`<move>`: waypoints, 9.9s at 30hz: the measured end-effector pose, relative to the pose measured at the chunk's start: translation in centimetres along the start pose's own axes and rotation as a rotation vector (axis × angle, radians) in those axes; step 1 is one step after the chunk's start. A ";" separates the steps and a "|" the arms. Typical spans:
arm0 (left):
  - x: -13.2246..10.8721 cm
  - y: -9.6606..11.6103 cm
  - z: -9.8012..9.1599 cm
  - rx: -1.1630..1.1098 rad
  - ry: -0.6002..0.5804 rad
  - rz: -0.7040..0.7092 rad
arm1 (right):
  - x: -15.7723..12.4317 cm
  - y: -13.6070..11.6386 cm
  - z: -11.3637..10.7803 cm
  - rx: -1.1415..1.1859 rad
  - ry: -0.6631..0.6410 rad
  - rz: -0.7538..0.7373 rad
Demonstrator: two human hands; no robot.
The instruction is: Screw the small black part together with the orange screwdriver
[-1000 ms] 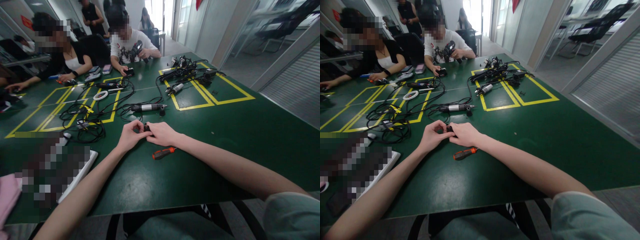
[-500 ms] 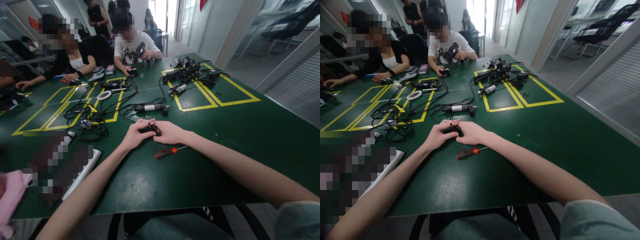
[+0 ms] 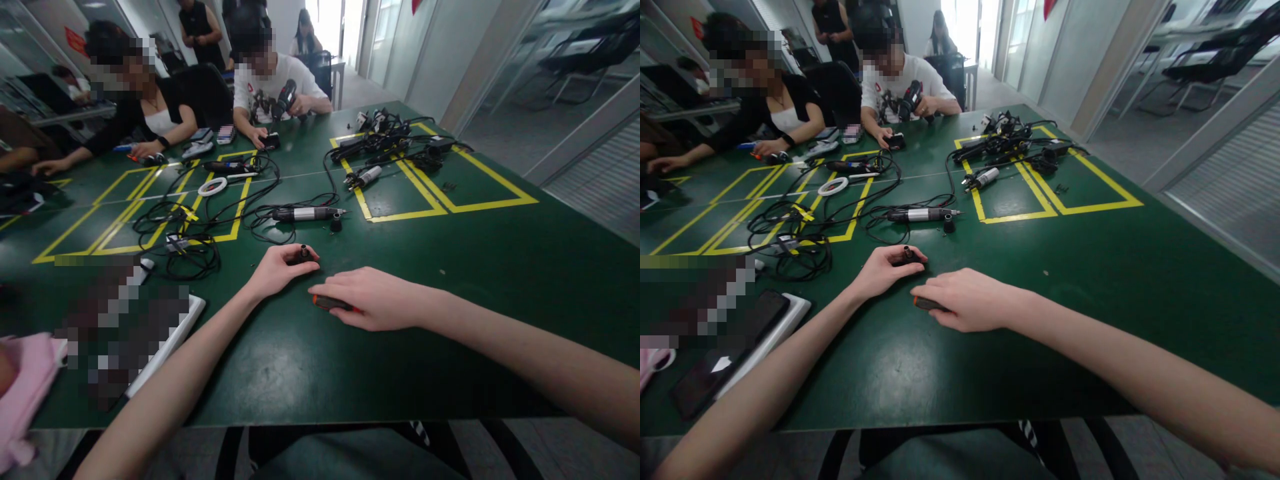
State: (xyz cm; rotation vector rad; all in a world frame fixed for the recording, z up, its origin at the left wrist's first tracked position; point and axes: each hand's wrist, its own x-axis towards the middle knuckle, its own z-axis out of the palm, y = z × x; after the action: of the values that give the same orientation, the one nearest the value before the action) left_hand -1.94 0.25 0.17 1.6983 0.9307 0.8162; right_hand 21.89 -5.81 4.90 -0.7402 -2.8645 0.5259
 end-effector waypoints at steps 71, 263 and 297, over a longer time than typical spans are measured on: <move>-0.4 -0.1 0.1 0.246 -0.019 0.136 | 7.0 1.2 -4.6 0.267 0.805 -0.239; -1.2 -0.9 0.5 0.012 -0.182 0.131 | 8.3 -1.7 -4.6 1.297 0.698 -0.271; -1.2 0.6 -0.1 0.160 -0.203 0.129 | 8.6 -1.5 -4.7 1.298 0.678 -0.328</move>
State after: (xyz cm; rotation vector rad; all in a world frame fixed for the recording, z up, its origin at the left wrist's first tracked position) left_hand -2.50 -0.91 0.61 1.9563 0.7701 0.6512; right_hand 14.79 -1.44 10.24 -0.1241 -1.4618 1.4487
